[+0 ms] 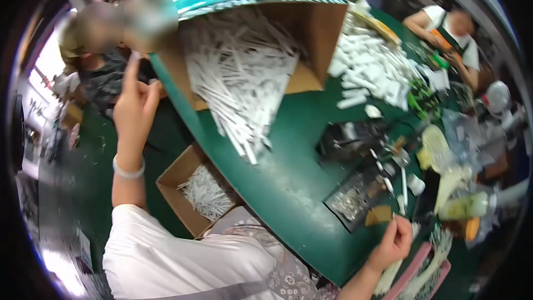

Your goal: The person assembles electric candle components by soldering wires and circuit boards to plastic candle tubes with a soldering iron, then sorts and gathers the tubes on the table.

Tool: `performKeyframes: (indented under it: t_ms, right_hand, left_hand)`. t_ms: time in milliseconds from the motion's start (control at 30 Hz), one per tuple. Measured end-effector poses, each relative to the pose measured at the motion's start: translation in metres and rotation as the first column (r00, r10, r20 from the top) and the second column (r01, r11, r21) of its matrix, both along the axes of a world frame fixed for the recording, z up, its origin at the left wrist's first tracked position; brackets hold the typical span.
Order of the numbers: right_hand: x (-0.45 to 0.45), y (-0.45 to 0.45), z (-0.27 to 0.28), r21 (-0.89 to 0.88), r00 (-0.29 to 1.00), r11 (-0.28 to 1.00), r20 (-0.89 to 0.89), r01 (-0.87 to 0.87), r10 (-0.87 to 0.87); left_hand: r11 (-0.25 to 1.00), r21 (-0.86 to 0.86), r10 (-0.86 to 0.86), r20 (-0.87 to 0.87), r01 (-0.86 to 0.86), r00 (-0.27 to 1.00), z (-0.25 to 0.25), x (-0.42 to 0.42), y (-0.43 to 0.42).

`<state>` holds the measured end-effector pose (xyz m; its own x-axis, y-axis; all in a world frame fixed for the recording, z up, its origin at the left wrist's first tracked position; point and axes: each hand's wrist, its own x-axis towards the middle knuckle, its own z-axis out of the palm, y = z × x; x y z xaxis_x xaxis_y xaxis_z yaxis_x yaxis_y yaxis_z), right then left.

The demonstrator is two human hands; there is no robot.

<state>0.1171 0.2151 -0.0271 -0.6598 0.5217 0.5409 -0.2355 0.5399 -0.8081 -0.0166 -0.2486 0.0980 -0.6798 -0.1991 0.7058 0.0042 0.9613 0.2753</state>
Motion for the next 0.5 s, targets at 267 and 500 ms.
performKeyframes:
  t_ms: [267,500]
  right_hand:
    - [-0.002,0.011,-0.006,-0.132,0.999,0.99,0.011,0.045,-0.044]
    - [-0.007,-0.003,0.005,-0.052,0.999,0.998,-0.046,-0.032,0.029]
  left_hand:
    - [0.741,-0.493,-0.579,-0.127,0.456,0.805,0.01,0.006,0.074]
    - [0.593,-0.412,-0.579,0.378,0.691,0.723,-0.079,-0.028,0.08]
